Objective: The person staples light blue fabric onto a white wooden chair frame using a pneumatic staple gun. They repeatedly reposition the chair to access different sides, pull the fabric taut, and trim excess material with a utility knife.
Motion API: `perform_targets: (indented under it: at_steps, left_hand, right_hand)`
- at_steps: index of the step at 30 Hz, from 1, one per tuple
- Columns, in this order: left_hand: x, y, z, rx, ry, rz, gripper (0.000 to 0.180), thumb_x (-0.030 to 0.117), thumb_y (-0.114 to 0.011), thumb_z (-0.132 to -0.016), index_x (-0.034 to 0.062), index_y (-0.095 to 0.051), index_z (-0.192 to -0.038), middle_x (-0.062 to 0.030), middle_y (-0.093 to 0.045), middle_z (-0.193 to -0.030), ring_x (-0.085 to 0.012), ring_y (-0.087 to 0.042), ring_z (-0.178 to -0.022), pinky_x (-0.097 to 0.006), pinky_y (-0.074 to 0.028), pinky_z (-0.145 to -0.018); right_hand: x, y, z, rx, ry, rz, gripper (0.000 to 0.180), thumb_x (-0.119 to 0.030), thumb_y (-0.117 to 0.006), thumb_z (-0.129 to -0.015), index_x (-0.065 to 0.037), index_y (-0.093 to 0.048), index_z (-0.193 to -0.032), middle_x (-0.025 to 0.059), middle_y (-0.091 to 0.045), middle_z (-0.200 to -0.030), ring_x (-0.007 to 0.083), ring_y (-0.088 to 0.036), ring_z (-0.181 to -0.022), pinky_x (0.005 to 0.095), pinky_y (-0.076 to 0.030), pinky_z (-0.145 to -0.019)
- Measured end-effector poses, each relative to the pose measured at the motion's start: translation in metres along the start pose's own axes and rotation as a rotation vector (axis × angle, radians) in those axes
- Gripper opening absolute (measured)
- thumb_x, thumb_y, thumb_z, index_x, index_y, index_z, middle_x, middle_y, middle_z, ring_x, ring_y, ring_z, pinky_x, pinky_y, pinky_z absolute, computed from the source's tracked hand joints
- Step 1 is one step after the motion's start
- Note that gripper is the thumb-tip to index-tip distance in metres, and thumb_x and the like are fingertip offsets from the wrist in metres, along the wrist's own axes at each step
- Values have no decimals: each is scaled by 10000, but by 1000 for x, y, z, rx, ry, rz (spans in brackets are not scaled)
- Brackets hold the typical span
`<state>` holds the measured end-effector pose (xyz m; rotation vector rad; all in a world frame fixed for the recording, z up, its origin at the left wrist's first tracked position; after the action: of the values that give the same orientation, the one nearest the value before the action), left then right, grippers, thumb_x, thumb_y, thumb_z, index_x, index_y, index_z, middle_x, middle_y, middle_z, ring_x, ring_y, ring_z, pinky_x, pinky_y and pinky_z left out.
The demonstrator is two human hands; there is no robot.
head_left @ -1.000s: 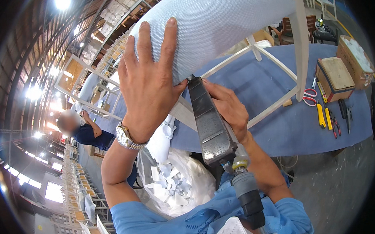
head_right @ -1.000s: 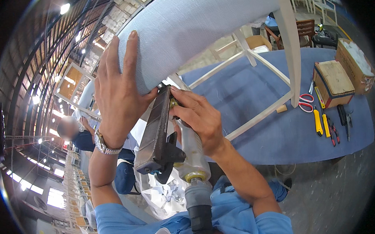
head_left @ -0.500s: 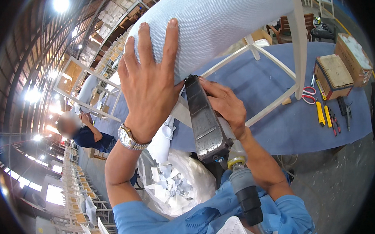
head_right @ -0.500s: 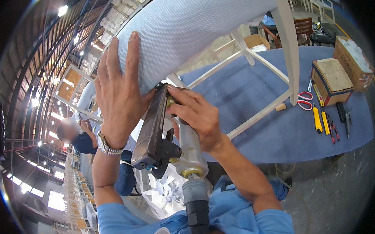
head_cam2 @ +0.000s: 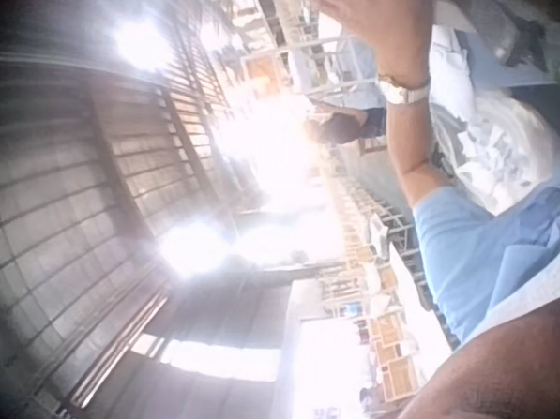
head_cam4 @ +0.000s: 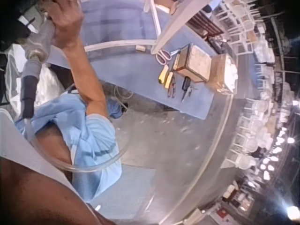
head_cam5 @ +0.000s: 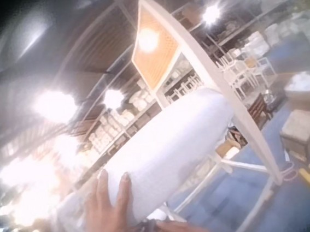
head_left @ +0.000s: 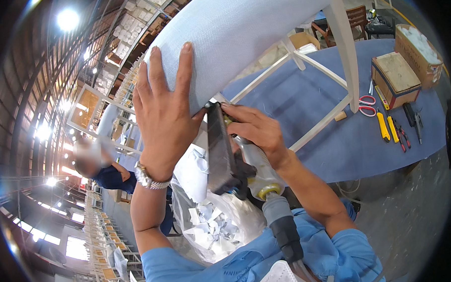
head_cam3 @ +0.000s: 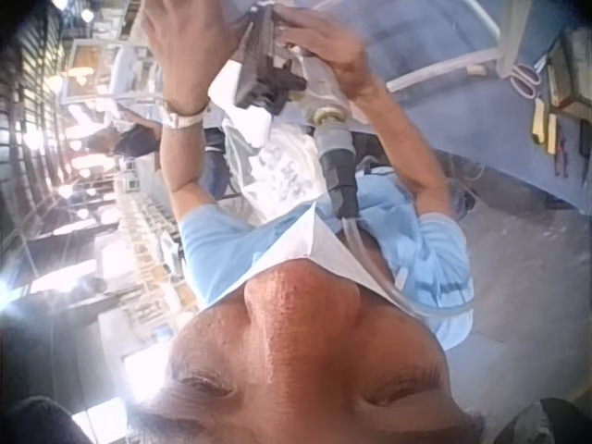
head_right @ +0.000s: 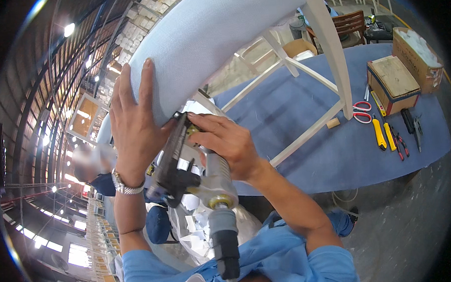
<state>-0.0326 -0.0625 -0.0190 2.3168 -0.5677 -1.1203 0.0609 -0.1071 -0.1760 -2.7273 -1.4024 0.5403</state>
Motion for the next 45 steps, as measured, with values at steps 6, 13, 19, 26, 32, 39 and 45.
perform_targets:
  at_steps: [6, 13, 19, 26, 32, 39, 45]
  left_hand:
    - [-23, 17, -56, 39, -160, 238, 1088, 641, -768, -763, 72, -321, -1575, -260, -401, -1569, -405, -397, -1457, -534, -380, -1152]
    - [19, 1, -68, 86, -175, -2, 1179, 667, -836, -670, 110, -327, -1575, -256, -461, -1503, -431, -537, -1312, -505, -491, -1048]
    - [34, 1, -54, 88, -75, -82, 1242, 477, -930, -589, 137, -287, -1596, -216, -438, -1512, -416, -502, -1322, -516, -449, -1041]
    - [43, -8, -48, 95, 7, -153, 1329, 239, -981, -520, 174, -232, -1616, -174, -376, -1550, -398, -423, -1375, -516, -384, -1075]
    - [41, -15, -47, 92, 29, -79, 1278, 315, -982, -554, 243, -270, -1612, -209, -357, -1564, -440, -400, -1364, -585, -349, -1049]
    - [42, -17, -47, 125, 47, -83, 1232, 264, -959, -588, 244, -272, -1611, -205, -367, -1553, -436, -404, -1353, -592, -337, -1044]
    - [39, -19, -46, 109, 56, -135, 1194, 270, -940, -622, 244, -271, -1611, -225, -356, -1557, -453, -394, -1362, -601, -332, -1050]
  right_hand:
    - [9, 46, 14, 88, 13, 66, 273, -101, -780, -741, -43, -702, -996, 207, -672, -1291, 381, -675, -1138, 415, -571, -914]
    - [16, 64, 9, 213, 18, 45, 279, -91, -756, -777, -36, -695, -1043, 205, -665, -1314, 369, -673, -1150, 398, -565, -939]
    - [27, 58, 0, 187, 14, -4, 265, -114, -755, -793, -36, -695, -1039, 198, -657, -1329, 370, -660, -1169, 406, -561, -946]
    - [30, 44, -7, 163, 42, -46, 317, -110, -793, -727, -57, -700, -1026, 191, -666, -1305, 381, -666, -1135, 428, -559, -935]
    - [35, 40, -11, 100, 13, -56, 318, -78, -777, -707, -75, -694, -1013, 176, -677, -1284, 371, -679, -1058, 422, -574, -869]
    - [35, 40, -16, 73, 16, -12, 316, -76, -778, -699, -87, -691, -1003, 162, -683, -1274, 357, -682, -1034, 405, -578, -839]
    - [35, 37, -19, 85, -1, -16, 295, -75, -774, -702, -91, -694, -986, 149, -684, -1273, 349, -684, -1039, 410, -577, -836]
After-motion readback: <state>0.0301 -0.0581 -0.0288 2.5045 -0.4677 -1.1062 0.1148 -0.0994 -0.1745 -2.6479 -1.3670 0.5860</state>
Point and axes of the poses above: each hand's wrist, its own z-axis away from the middle knuckle, its own y-axis out of the back of the hand, x = y × z, the point moved 6 cm from there along -z, towards the middle knuckle
